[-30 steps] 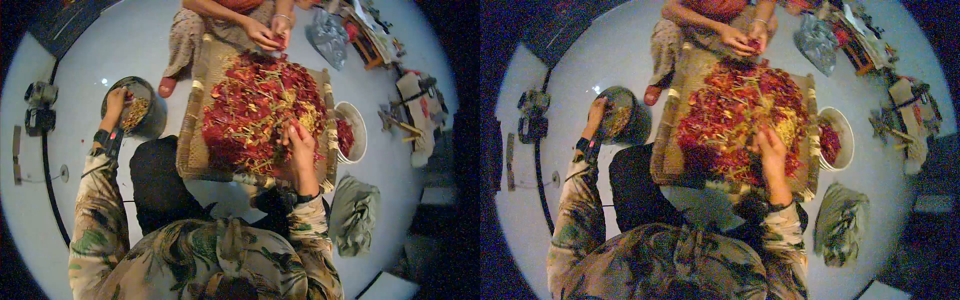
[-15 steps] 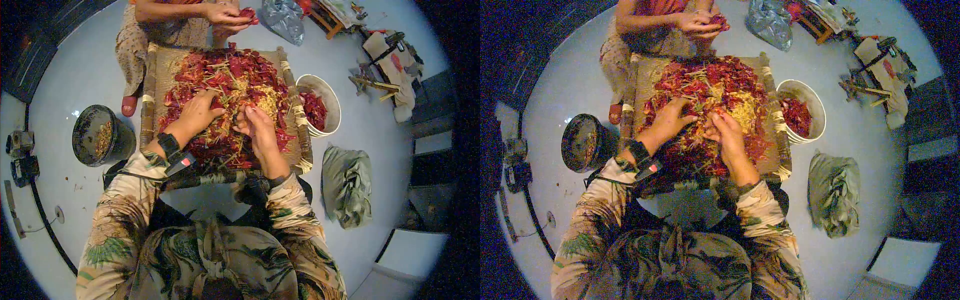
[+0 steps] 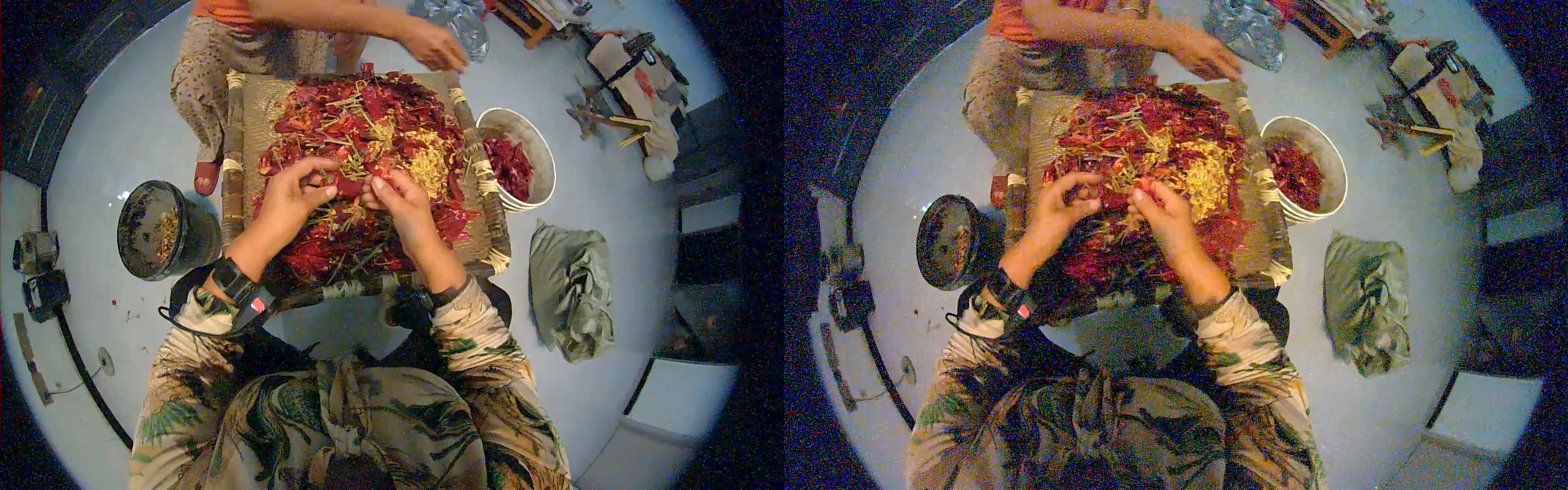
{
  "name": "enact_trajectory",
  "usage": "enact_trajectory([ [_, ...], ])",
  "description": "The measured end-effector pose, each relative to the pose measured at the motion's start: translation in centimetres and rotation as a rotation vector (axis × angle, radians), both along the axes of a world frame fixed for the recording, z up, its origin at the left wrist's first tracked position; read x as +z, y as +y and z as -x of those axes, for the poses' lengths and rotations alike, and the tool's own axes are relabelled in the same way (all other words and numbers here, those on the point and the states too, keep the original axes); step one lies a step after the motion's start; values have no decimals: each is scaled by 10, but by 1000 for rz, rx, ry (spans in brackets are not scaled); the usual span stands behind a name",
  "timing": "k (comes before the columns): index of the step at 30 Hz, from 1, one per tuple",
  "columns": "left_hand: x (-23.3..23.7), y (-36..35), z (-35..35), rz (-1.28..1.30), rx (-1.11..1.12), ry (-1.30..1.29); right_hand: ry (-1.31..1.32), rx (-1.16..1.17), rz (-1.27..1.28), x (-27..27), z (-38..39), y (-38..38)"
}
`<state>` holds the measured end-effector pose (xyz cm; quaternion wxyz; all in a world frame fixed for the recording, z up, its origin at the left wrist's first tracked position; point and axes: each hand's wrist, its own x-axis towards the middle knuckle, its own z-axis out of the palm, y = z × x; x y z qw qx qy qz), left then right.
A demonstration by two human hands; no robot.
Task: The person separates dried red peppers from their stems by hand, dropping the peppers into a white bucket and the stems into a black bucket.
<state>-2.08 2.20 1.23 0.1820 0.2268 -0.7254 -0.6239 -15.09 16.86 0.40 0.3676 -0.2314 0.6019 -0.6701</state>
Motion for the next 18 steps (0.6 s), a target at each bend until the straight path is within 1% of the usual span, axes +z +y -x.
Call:
enact_trajectory([
  [1, 14, 6, -7, -77, -10, 11, 116, 10, 1, -6, -2, -1],
  [4, 14, 12, -17, -17, -14, 73, 412, 38, -7, -7, -9, -1],
  [6, 15, 13, -20, -65, -32, 81, 657, 54, 36, -10, -9, -5],
  [10, 10, 11, -19, -199, -77, 97, 246, 192, 60, -3, -18, -4],
  [11, 7, 11, -17, -222, -86, 104, 234, 218, 35, -2, -17, -4],
  [14, 10, 11, -15, 207, -141, 123, 206, 288, -10, -3, -12, -1],
  [16, 12, 10, -15, 248, -146, 177, 198, 330, 0, -1, -12, 0],
  [18, 15, 9, -15, 247, -148, 197, 306, 301, -43, 11, -15, 2],
])
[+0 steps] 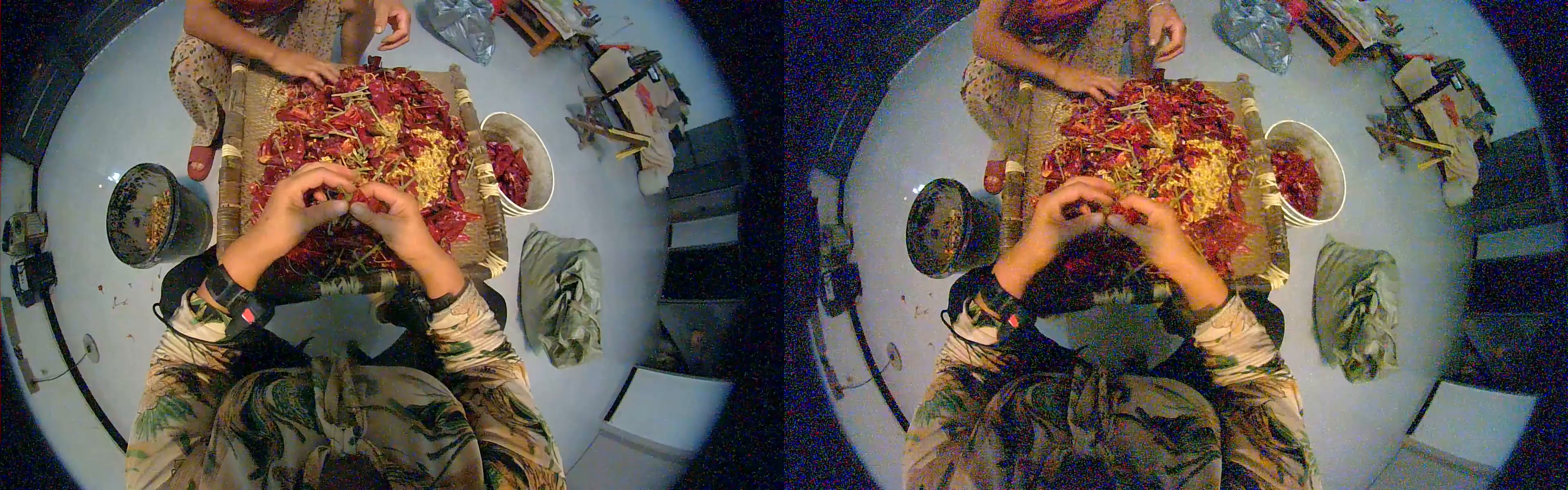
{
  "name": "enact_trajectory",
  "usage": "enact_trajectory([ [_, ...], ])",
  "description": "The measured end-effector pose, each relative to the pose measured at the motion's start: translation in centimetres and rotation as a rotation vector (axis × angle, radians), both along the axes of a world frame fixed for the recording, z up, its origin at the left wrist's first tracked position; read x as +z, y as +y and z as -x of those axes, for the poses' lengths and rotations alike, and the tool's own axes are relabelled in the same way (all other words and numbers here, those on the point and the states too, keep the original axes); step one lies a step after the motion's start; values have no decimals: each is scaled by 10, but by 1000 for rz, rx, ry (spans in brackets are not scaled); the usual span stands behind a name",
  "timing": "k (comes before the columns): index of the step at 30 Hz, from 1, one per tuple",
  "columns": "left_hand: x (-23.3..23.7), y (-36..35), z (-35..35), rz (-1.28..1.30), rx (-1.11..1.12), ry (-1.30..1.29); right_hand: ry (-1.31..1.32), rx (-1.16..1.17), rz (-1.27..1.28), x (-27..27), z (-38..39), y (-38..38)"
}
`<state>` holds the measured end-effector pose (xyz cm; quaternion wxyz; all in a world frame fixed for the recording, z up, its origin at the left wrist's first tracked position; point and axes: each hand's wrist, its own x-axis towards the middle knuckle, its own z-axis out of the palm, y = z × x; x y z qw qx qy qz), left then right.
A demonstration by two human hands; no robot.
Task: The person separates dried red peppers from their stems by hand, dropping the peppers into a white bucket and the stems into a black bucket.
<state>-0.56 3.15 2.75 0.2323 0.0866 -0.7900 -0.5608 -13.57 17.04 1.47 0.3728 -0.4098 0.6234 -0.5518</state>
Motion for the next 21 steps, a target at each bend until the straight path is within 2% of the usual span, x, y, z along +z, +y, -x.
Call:
enact_trajectory([
  [2, 2, -1, -1, -42, 0, -18, 89, -23, -5, 5, -2, 1],
  [5, 2, 3, -1, 105, 39, -36, 189, -55, 24, -2, -5, 2],
  [8, -5, 2, 1, 367, 96, 121, 291, -94, 66, -11, -7, 2],
  [10, -6, 5, 0, 474, 164, 136, 351, -113, 70, -12, -6, 0],
  [13, -4, 11, -1, 554, 246, 182, 272, -183, 11, -8, -13, -2],
  [17, -4, 14, -1, 582, 301, 283, 32, -200, -10, -8, -16, -3],
  [19, -3, 16, -1, 566, 326, 289, -166, -222, 1, -10, -19, -3],
  [21, -3, 19, 0, 498, 353, 260, -198, -230, 17, -7, -20, -2],
])
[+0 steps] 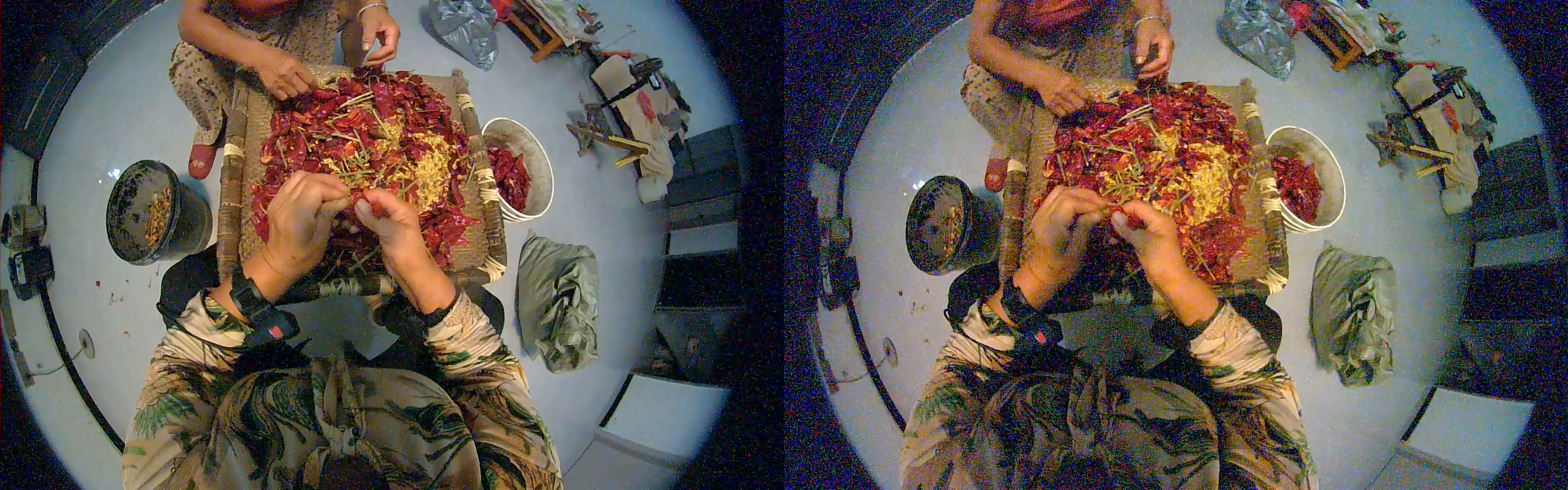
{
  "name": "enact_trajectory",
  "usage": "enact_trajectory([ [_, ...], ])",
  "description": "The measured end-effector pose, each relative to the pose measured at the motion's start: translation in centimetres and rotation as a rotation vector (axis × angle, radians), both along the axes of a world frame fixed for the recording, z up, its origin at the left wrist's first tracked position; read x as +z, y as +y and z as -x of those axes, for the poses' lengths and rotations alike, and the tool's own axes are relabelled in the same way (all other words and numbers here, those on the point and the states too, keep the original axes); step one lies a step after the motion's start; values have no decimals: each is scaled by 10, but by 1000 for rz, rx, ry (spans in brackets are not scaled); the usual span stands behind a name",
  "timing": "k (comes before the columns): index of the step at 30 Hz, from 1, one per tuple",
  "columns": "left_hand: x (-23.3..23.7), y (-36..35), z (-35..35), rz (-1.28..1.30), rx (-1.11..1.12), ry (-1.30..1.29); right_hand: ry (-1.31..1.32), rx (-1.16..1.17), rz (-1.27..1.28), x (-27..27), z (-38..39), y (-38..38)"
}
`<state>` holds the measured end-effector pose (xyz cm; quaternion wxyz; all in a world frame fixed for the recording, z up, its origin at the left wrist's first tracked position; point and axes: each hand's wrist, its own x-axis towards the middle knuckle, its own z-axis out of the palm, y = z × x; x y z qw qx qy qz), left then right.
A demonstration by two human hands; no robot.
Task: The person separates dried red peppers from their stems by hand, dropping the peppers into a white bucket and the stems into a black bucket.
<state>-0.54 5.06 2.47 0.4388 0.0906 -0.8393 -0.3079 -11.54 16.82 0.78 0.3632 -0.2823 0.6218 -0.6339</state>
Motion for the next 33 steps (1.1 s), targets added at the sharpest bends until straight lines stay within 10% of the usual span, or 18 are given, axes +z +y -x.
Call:
enact_trajectory([
  [17, -10, -11, -8, -1569, -396, -237, 439, 138, -3, 2, 7, 6],
  [24, -12, -39, -14, -1677, -784, -72, 431, 191, 18, 10, 13, 14],
  [33, -8, -63, -18, -1619, -424, 175, -229, 62, 83, 14, 41, 11],
])
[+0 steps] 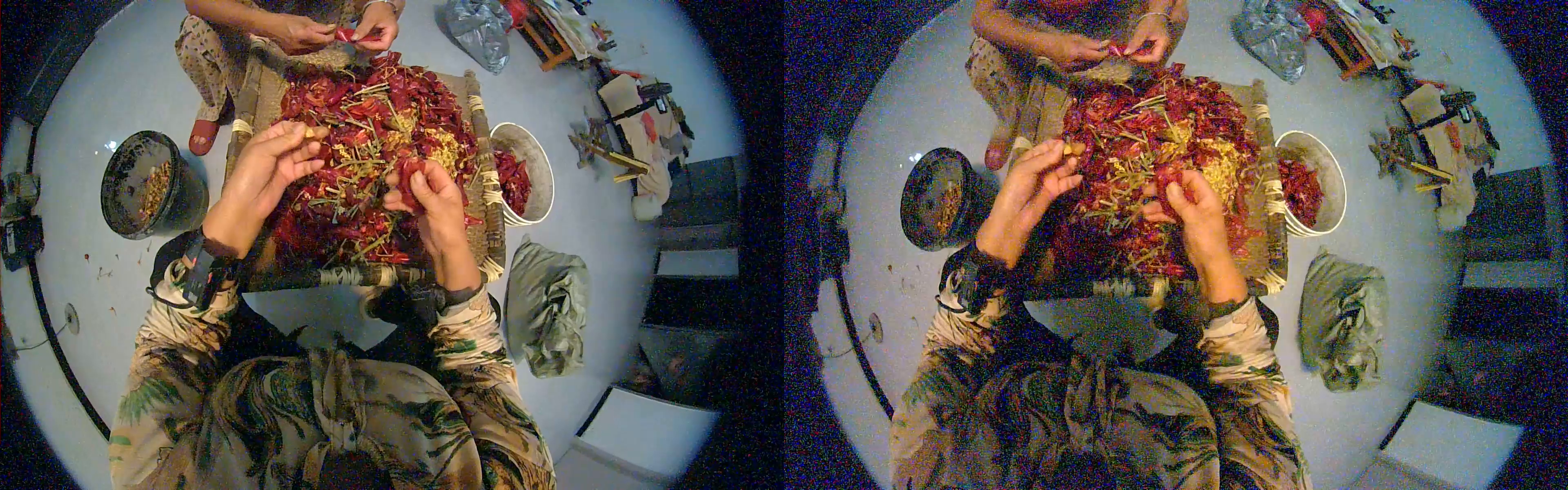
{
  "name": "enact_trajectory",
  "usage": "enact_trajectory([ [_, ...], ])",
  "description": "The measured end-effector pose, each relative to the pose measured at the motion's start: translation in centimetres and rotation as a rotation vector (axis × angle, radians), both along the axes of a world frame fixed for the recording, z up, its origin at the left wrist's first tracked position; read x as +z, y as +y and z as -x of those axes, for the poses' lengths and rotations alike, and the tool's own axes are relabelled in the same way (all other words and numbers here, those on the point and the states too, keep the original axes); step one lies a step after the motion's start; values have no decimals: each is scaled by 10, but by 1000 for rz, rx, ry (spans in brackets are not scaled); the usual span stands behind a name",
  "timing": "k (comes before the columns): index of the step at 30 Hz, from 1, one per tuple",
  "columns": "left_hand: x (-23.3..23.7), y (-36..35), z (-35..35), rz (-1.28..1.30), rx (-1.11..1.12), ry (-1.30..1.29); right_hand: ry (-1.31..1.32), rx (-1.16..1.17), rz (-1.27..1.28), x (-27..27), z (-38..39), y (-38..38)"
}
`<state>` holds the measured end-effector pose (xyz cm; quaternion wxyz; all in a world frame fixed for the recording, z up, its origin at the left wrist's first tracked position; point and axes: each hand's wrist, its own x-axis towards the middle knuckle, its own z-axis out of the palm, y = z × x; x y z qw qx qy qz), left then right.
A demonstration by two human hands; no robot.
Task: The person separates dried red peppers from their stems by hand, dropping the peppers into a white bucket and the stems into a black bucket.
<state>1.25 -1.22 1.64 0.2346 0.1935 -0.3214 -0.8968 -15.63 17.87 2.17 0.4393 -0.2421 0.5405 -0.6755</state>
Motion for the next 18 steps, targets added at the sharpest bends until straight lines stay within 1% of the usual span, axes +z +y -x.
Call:
enact_trajectory([
  [3, 1, -1, 0, -9, 14, -42, -14, -28, -33, -7, 7, -2],
  [6, -8, -3, 2, 30, 4, -58, 24, -25, -62, -18, 5, -7],
  [10, -3, 0, 2, 40, 18, -81, 75, 51, -32, -19, 2, -8],
  [16, -5, 1, 3, 90, 51, -129, -41, 27, -103, -24, 8, -6],
  [17, -5, 1, 3, 92, 55, -118, -92, -4, -125, -30, 17, -4],
  [18, -6, 0, 3, 80, 61, -110, -127, -66, -75, -30, 28, 0],
])
